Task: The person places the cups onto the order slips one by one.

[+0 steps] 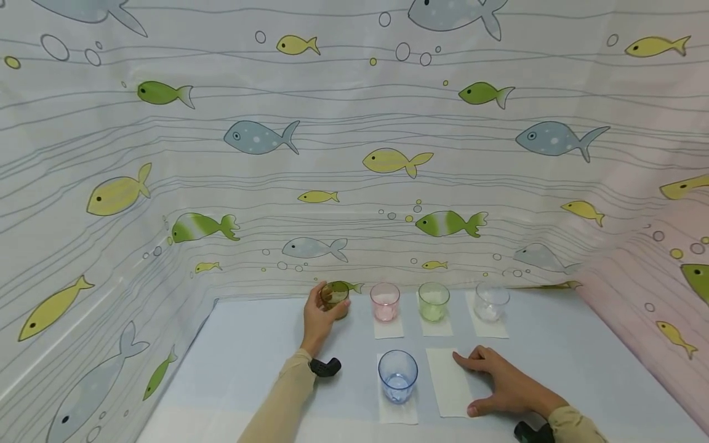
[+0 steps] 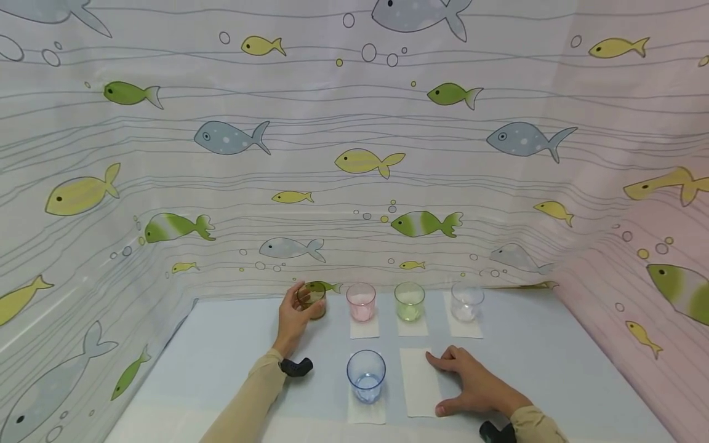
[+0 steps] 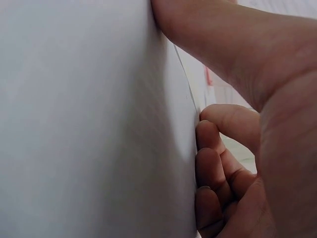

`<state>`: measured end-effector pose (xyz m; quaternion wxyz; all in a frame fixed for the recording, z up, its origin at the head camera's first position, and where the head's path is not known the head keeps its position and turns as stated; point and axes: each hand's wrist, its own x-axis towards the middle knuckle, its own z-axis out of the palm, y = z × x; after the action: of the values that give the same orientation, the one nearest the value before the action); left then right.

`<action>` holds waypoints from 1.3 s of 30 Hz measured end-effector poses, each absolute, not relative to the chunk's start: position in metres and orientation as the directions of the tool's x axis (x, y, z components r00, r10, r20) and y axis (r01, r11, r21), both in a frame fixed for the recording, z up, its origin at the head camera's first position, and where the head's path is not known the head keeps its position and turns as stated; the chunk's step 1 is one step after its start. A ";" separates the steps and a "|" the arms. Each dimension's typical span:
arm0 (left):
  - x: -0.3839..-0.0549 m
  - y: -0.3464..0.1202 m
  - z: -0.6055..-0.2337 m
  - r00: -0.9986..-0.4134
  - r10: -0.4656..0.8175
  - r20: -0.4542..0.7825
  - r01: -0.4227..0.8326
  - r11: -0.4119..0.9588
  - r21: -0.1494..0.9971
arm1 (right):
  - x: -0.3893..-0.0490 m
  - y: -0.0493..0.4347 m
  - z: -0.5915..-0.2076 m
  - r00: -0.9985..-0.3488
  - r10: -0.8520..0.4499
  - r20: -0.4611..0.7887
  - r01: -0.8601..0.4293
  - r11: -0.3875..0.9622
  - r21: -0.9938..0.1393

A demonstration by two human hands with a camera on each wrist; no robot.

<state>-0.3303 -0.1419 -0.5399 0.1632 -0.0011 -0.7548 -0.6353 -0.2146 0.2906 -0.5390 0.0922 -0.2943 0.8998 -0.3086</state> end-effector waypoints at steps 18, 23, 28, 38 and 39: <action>-0.322 -0.135 -0.523 -0.954 -0.153 0.258 0.246 0.097 0.965 | -0.213 0.289 -0.538 -0.819 -0.574 -0.013 -0.441 0.642 -0.627; -0.311 -0.122 -0.500 -0.947 -0.093 0.309 0.302 0.082 0.950 | -0.214 0.290 -0.538 -0.824 -0.566 -0.033 -0.422 0.651 -0.631; -0.299 -0.106 -0.479 -0.926 -0.026 0.378 0.376 0.044 0.925 | -0.215 0.290 -0.537 -0.827 -0.562 -0.033 -0.425 0.661 -0.619; -0.276 -0.073 -0.449 -0.859 0.096 0.502 0.503 -0.014 0.864 | -0.214 0.291 -0.538 -0.810 -0.586 0.020 -0.471 0.629 -0.619; -0.274 -0.069 -0.448 -0.857 0.106 0.504 0.506 -0.019 0.863 | -0.214 0.291 -0.538 -0.811 -0.585 0.019 -0.470 0.631 -0.617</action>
<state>-0.2736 -0.0694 -0.4475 0.1474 -0.2232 -0.6848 -0.6779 -0.2140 0.2911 -0.5378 0.0918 -0.2937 0.8983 -0.3136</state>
